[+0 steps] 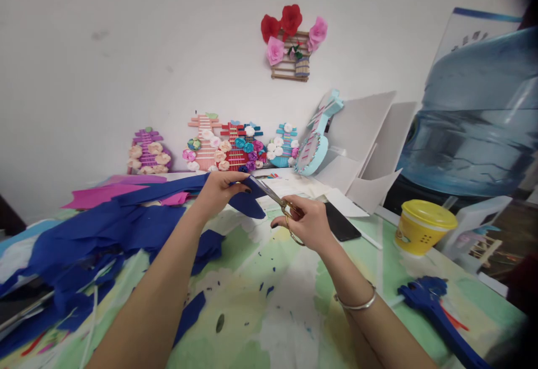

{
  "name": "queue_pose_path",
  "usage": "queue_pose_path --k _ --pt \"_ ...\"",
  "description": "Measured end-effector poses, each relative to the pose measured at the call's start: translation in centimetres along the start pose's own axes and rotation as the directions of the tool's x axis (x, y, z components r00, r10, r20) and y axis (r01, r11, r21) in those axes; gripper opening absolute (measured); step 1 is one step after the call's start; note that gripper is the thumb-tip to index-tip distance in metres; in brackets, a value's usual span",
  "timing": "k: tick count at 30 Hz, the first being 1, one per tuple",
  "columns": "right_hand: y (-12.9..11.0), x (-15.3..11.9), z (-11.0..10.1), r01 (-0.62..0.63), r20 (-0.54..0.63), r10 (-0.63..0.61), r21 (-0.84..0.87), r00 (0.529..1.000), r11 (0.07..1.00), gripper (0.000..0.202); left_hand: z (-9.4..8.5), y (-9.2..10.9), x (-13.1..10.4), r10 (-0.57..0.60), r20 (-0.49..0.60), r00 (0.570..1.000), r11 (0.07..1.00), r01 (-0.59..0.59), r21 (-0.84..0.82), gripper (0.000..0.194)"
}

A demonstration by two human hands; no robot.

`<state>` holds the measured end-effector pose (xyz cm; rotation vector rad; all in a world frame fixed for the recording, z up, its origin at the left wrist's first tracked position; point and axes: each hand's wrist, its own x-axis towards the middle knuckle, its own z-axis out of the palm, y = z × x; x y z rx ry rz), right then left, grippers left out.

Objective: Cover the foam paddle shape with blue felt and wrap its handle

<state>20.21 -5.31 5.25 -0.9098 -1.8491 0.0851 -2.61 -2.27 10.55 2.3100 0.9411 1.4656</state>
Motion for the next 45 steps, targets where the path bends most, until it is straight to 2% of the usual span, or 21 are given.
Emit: queue_pose_path --k 9,17,31,37,45 --pt "0.0 0.0 0.0 0.043 -0.02 -0.042 0.009 0.999 0.999 0.046 0.1 0.0 0.0 -0.081 0.01 0.997 0.995 0.081 -0.057 0.017" --pt "-0.2 0.0 -0.1 0.053 -0.022 -0.052 0.033 0.998 0.998 0.047 0.0 0.3 0.0 -0.075 0.059 0.995 0.994 0.08 -0.074 0.017" --pt "-0.1 -0.1 -0.3 0.054 -0.027 -0.052 0.052 0.998 0.997 0.047 0.3 0.3 -0.1 -0.082 0.015 0.996 0.993 0.083 -0.086 0.018" --pt "-0.2 -0.1 -0.4 0.097 -0.067 -0.093 0.055 0.993 0.994 0.053 1.0 1.1 0.0 -0.014 0.069 0.998 0.998 0.019 -0.068 0.018" --pt "-0.2 0.0 -0.4 0.078 -0.076 -0.072 0.082 0.995 0.994 0.044 1.0 0.8 0.1 0.032 0.096 0.995 0.999 -0.028 -0.043 0.016"
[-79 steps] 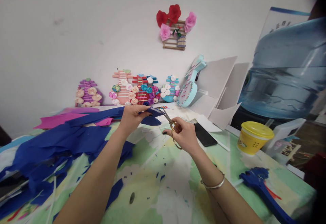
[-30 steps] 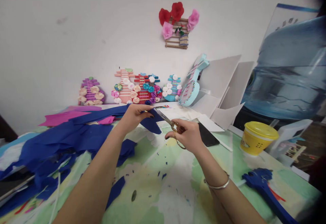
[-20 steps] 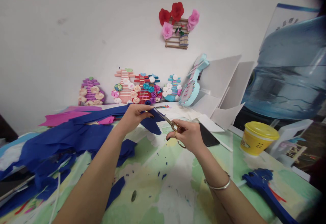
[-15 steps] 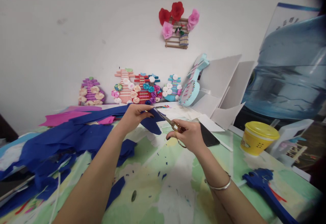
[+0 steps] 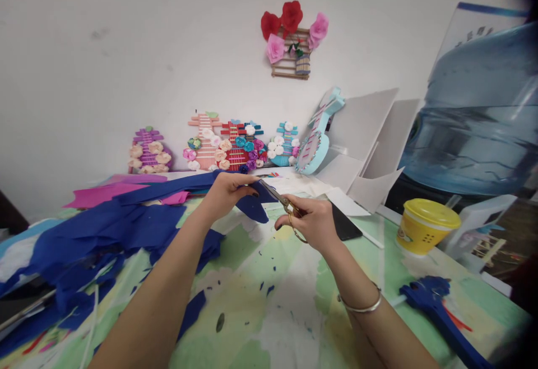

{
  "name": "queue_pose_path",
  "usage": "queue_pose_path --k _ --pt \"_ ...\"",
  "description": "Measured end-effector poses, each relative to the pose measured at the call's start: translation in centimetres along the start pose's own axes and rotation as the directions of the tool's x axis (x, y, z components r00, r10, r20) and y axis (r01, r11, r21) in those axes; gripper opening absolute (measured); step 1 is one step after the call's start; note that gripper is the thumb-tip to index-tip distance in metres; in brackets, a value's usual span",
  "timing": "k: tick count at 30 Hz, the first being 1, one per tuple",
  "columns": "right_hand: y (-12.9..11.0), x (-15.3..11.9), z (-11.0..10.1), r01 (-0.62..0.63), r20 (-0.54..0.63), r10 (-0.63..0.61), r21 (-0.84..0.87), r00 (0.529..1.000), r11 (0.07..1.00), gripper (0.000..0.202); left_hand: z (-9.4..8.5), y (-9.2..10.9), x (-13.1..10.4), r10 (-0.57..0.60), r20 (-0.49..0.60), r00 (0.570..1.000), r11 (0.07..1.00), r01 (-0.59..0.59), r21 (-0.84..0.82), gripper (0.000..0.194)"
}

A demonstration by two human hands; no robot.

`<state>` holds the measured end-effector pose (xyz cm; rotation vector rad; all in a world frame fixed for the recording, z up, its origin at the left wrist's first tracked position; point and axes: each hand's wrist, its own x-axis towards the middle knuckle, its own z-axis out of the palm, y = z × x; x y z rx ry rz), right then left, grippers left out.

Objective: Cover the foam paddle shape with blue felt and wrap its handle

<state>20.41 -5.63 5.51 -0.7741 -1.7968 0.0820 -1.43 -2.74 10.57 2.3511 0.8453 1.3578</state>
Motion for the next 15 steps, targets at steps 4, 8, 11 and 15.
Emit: queue_pose_path --k 4,8,11,15 --pt "0.25 -0.02 -0.05 0.006 -0.004 -0.006 -0.015 1.0 1.0 0.043 -0.08 0.0 0.01 -0.003 0.025 1.0 1.0 0.002 0.03 0.016" --pt "0.15 -0.02 -0.14 -0.012 -0.005 0.012 -0.011 1.0 1.0 0.041 -0.02 0.27 0.03 -0.015 0.02 1.0 0.999 0.015 0.03 0.015" --pt "-0.05 0.0 -0.08 -0.075 -0.017 0.075 0.018 0.997 0.997 0.04 0.07 0.39 0.03 -0.026 0.015 1.0 0.999 0.026 0.029 0.015" --pt "0.03 0.12 0.07 -0.179 -0.095 0.179 0.006 0.979 0.984 0.039 0.14 0.15 -0.06 -0.035 0.001 0.999 0.999 0.035 0.01 0.016"
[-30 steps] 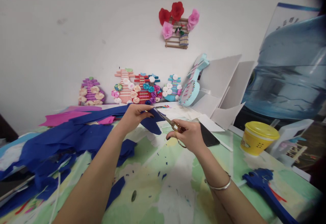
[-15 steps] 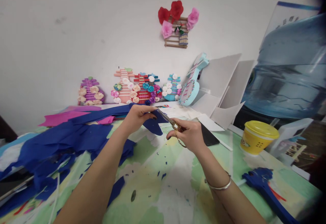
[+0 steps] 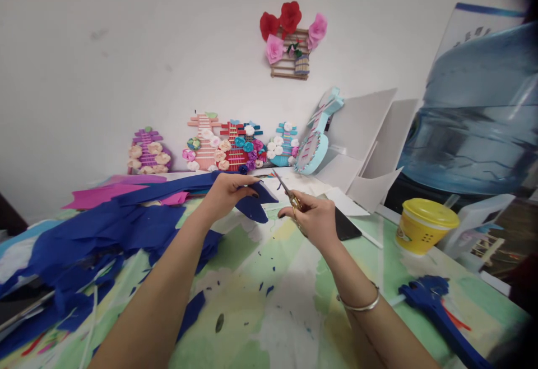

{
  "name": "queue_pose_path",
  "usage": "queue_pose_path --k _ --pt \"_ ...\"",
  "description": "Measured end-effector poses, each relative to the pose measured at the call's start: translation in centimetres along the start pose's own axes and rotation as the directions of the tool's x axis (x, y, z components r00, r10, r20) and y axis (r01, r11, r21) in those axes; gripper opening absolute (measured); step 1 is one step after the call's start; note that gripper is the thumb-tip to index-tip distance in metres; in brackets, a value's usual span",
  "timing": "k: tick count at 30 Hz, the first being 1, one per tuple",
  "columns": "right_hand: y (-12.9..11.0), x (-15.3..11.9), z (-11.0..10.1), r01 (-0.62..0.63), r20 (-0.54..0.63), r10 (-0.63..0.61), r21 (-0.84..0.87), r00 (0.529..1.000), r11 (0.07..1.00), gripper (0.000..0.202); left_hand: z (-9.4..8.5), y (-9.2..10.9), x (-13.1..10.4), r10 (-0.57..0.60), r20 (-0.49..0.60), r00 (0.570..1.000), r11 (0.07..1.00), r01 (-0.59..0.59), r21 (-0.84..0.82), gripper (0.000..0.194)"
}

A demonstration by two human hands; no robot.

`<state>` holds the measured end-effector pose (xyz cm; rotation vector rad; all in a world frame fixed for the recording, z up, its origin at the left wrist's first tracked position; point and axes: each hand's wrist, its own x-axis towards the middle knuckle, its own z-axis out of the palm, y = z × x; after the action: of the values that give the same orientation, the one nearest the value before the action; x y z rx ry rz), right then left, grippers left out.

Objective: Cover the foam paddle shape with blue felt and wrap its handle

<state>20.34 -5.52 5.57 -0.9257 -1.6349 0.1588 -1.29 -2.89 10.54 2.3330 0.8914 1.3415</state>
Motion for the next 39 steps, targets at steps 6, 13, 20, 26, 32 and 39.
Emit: queue_pose_path --k 6,13,20,26,32,39 --pt "1.1 0.6 -0.3 -0.223 0.016 0.231 -0.201 0.973 0.954 0.042 -0.2 0.0 0.0 -0.022 -0.048 0.999 0.999 0.023 0.022 0.015" --pt "2.9 0.2 1.0 -0.212 0.363 0.462 -0.552 0.809 0.806 0.038 -0.8 2.1 0.2 0.039 -0.256 0.966 0.982 0.01 0.188 0.02" --pt "3.7 -0.6 2.7 -0.183 0.433 0.476 -0.562 0.765 0.806 0.033 -1.0 5.3 -0.3 0.107 -0.304 0.947 0.958 -0.015 0.288 0.019" --pt "3.6 -0.3 2.6 -0.197 0.39 0.376 -0.427 0.841 0.883 0.027 -0.9 5.9 -0.4 0.103 -0.239 0.965 0.953 -0.027 0.3 0.02" --pt "1.9 -0.4 2.1 -0.058 0.321 0.014 0.128 0.947 0.99 0.037 -0.1 5.0 -0.3 0.288 -0.126 0.949 0.892 -0.218 0.395 0.018" --pt "1.6 -1.3 3.1 0.079 0.387 -0.023 -0.13 0.922 0.988 0.018 3.0 1.9 -3.9 0.543 0.113 0.832 0.687 -0.518 0.509 0.029"
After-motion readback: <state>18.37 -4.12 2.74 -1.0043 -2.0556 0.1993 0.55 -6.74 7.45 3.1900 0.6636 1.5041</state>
